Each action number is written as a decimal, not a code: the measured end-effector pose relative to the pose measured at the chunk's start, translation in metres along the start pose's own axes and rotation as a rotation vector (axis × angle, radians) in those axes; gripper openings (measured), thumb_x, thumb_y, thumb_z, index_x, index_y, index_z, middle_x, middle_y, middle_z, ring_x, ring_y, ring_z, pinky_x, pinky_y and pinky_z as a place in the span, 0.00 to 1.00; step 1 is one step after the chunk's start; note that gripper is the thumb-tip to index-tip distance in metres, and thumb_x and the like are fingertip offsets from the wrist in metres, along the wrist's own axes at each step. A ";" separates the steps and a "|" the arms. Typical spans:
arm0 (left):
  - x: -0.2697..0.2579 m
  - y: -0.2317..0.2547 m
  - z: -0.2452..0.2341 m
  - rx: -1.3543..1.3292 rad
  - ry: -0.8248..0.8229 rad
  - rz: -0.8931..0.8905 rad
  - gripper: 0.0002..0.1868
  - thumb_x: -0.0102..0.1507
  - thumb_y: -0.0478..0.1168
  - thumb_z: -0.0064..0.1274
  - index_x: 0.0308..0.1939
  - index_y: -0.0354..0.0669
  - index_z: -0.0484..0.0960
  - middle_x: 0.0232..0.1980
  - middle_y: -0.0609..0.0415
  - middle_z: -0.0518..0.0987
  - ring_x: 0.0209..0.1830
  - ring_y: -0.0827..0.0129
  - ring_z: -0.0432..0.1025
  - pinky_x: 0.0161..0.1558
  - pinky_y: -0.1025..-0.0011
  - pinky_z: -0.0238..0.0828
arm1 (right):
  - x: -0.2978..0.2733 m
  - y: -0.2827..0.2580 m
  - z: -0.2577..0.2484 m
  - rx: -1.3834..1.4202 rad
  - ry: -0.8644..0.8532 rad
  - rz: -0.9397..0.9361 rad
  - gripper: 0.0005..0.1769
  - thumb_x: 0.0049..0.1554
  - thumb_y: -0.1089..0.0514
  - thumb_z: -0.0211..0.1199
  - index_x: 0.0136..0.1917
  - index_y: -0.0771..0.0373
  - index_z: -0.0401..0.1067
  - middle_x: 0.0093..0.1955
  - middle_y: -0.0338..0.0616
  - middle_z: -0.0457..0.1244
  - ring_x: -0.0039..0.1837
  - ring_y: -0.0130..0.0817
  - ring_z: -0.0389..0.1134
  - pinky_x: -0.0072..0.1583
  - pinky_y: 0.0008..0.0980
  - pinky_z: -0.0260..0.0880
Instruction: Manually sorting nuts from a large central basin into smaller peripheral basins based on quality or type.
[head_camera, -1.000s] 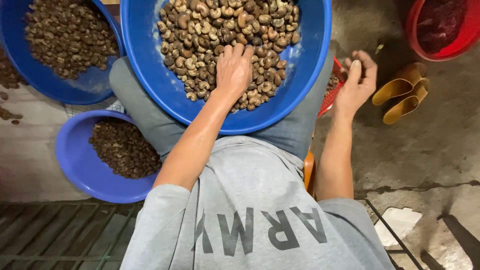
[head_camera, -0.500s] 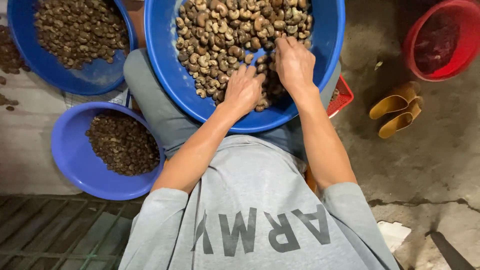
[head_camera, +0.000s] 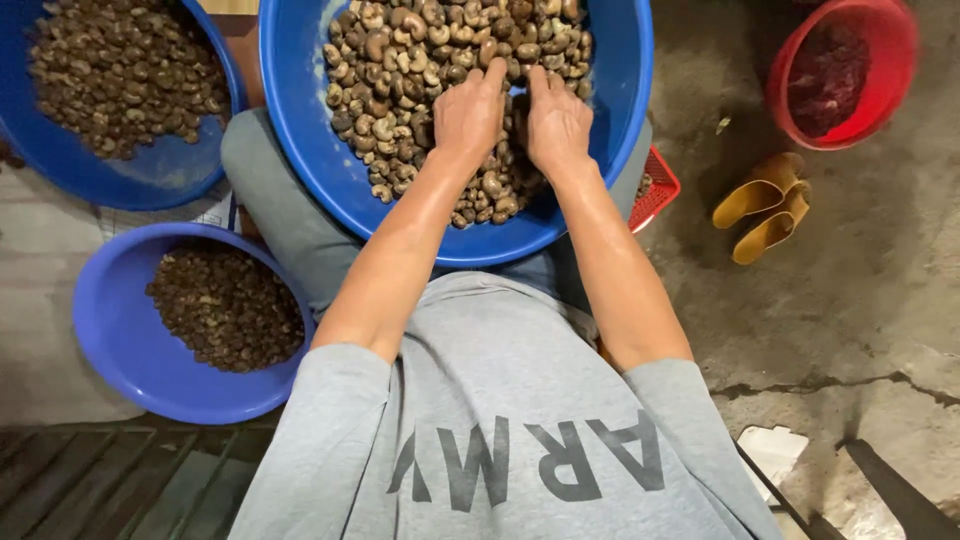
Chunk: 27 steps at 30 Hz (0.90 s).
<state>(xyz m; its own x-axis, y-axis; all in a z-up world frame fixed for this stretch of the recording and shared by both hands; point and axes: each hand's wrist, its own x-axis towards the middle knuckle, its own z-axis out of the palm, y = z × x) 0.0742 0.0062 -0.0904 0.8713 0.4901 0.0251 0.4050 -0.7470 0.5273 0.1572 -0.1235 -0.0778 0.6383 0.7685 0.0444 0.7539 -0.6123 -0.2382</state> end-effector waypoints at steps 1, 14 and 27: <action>0.000 0.001 -0.001 -0.002 0.001 0.005 0.13 0.63 0.34 0.54 0.50 0.44 0.73 0.33 0.45 0.80 0.24 0.48 0.75 0.31 0.50 0.74 | 0.000 -0.001 -0.001 -0.003 0.003 0.003 0.28 0.52 0.70 0.59 0.66 0.65 0.62 0.53 0.58 0.66 0.44 0.59 0.71 0.42 0.52 0.70; -0.013 0.009 -0.086 -0.681 -0.214 -0.556 0.08 0.66 0.41 0.56 0.46 0.43 0.80 0.28 0.63 0.75 0.19 0.82 0.65 0.24 0.82 0.66 | 0.008 -0.009 -0.018 0.197 -0.133 0.152 0.23 0.57 0.58 0.66 0.64 0.62 0.65 0.52 0.57 0.65 0.45 0.56 0.69 0.45 0.54 0.72; -0.034 -0.018 -0.128 -1.175 -0.110 -0.834 0.08 0.69 0.38 0.48 0.41 0.38 0.79 0.33 0.54 0.78 0.22 0.77 0.69 0.18 0.80 0.62 | 0.025 0.002 -0.067 2.000 -0.188 0.298 0.16 0.62 0.60 0.59 0.63 0.53 0.68 0.60 0.49 0.68 0.58 0.37 0.73 0.56 0.31 0.80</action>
<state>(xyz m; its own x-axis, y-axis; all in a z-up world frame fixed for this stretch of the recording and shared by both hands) 0.0020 0.0606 0.0086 0.5382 0.5136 -0.6683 0.3860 0.5546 0.7371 0.1853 -0.1175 -0.0119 0.5652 0.7893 -0.2400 -0.6276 0.2226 -0.7461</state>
